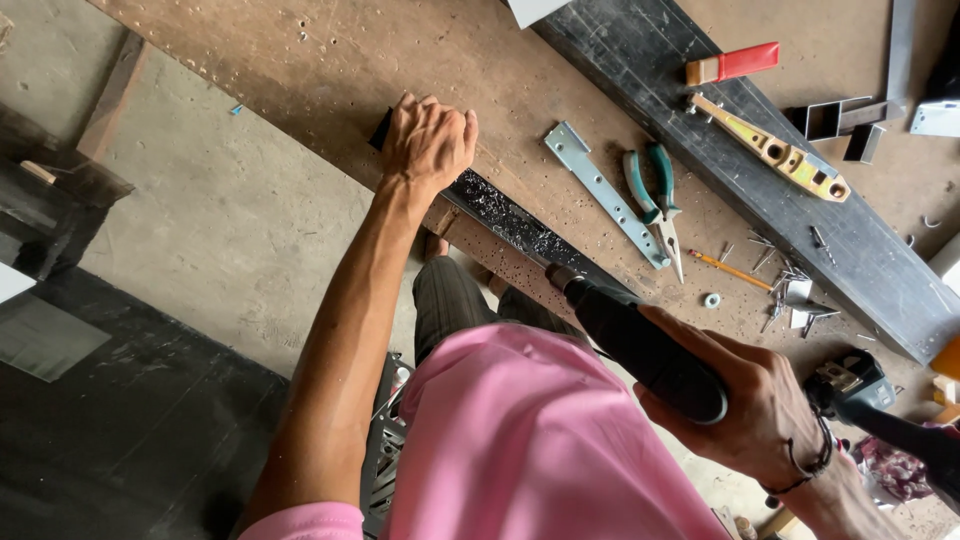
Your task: Drilling holes into a metal track using a power drill
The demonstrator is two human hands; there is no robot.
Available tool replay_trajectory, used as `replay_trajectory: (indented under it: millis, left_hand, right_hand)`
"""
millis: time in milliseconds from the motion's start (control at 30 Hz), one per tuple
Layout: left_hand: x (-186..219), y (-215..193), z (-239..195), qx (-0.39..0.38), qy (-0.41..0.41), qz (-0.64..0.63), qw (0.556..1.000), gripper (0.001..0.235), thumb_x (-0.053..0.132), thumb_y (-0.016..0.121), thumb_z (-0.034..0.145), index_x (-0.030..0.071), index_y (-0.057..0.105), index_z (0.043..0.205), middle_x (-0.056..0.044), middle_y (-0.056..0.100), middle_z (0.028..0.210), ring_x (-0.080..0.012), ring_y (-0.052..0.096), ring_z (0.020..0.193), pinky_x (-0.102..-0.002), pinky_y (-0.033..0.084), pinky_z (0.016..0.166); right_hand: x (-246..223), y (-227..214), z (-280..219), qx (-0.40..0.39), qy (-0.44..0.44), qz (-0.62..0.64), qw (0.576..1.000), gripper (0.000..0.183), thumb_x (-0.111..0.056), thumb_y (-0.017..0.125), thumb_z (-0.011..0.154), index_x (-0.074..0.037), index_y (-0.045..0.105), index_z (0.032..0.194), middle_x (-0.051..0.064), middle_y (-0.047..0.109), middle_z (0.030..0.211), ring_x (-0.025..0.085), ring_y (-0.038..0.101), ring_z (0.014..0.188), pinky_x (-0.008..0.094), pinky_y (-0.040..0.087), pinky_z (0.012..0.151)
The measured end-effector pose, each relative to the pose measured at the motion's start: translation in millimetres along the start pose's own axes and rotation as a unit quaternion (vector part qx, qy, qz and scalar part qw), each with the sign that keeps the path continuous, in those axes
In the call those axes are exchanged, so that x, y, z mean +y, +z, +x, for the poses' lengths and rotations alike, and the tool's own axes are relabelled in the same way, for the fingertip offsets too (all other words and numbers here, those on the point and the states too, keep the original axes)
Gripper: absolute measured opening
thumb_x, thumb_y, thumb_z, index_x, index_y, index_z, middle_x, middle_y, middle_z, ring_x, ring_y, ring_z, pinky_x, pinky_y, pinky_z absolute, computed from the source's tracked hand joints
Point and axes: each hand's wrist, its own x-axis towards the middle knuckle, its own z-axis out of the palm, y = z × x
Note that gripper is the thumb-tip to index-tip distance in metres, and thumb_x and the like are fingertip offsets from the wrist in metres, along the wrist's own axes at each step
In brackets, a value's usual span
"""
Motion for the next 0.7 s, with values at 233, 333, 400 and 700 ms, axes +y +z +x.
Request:
replay_trajectory:
  millis: [233,333,400,700]
  left_hand:
    - [3,-8,0,-0.031,-0.009,0.001,0.999,0.056,0.045,0.034,0.111,0.014,0.064,0.075,-0.008,0.070,0.080,-0.0254,0.061,0.085,-0.049,0.032,0.097]
    - [2,-4,0,-0.025,-0.007,0.004,1.000,0.057,0.045,0.034,0.111,0.014,0.065,0.074,-0.008,0.071,0.081,-0.0264,0.062,0.089,-0.049,0.031,0.098]
    - [2,-5,0,-0.022,-0.008,0.001,1.000,0.058,0.046,0.033,0.112,0.014,0.064,0.074,-0.008,0.070,0.081,-0.0272,0.062,0.091,-0.049,0.031,0.098]
    - [3,-8,0,-0.024,-0.002,0.013,1.000,0.056,0.046,0.035,0.111,0.015,0.063,0.074,-0.006,0.069,0.077,-0.0245,0.059,0.081,-0.047,0.032,0.094]
  right_hand:
    - [-7,-6,6,-0.025,-0.014,-0.020,0.999,0.068,-0.037,0.075,0.075,-0.023,0.061,0.141,-0.004,0.080,0.099,0.018,0.072,0.052,0.037,0.054,0.045]
    - [-10,-6,7,-0.029,-0.017,-0.030,0.999,0.068,-0.038,0.074,0.076,-0.024,0.060,0.141,-0.007,0.079,0.099,0.019,0.072,0.053,0.038,0.054,0.045]
    - [-12,-7,8,-0.033,-0.016,-0.039,0.999,0.068,-0.039,0.073,0.075,-0.026,0.061,0.141,-0.009,0.079,0.098,0.019,0.071,0.051,0.039,0.053,0.043]
    - [-13,-8,13,-0.037,-0.059,-0.045,0.997,0.069,-0.036,0.073,0.078,-0.021,0.058,0.143,-0.007,0.075,0.087,0.019,0.067,0.049,0.039,0.049,0.041]
